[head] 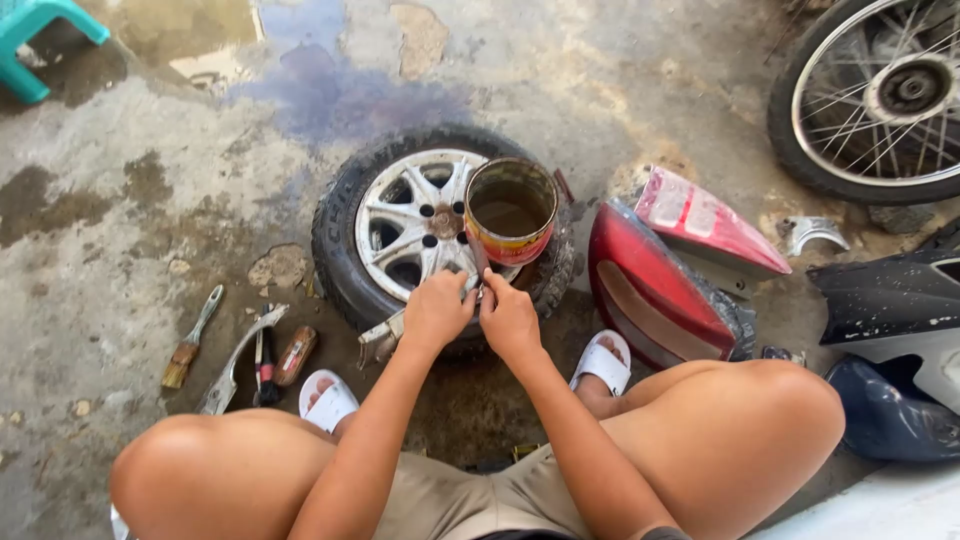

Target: Sanding the cooling fins of a motorcycle engine component to clean or smooth the surface.

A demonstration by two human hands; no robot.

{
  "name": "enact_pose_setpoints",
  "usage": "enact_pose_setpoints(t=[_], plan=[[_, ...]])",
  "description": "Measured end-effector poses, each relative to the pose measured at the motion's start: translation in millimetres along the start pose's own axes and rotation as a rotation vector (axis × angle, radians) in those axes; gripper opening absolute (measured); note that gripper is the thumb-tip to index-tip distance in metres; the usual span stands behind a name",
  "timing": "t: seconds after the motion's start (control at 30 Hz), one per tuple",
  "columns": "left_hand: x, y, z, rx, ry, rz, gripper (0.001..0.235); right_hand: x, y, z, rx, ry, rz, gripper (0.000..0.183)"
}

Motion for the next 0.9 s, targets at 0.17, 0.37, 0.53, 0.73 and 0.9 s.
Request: enact_pose_setpoints(t=[0.17, 0.37, 0.53, 0.73, 0.9], plan=[[4.6, 4.1, 2.7, -0.007, -0.024, 0.027, 0.038, -2.1, 5.3, 10.4, -0.050, -0.050, -0.002, 0.038], [10.6, 3.2, -5.2, -0.119, -0.076, 0.051, 0.036, -2.6, 13.3, 6.0, -0.079, -0.054, 0.048, 0.037], [4.2, 3.1, -4.7, -0.001, -0.063, 0.002, 0.039, -9.5, 6.9, -4.8, -0.006, 0.011, 0.083, 0.041], [9.5, -5.2, 5.5, 0.015, -0.123, 0.122, 0.043, 0.1, 9.6, 10.0, 0.025, -0.022, 0.027, 0.041], [3.6, -8.3, 4.7, 0.003, -0.043, 0.081, 0.037, -3.2, 8.4, 6.5, -0.022, 0.011, 0.030, 0.040]])
Point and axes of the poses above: each hand's wrist, its own z-axis away from the middle knuckle, its own y-axis out of the palm, x = y × z, the point moved 1 cm from there along -z, towards the middle knuckle, and after that the axes turned 10 degrees about -y, right-handed, at the moved point
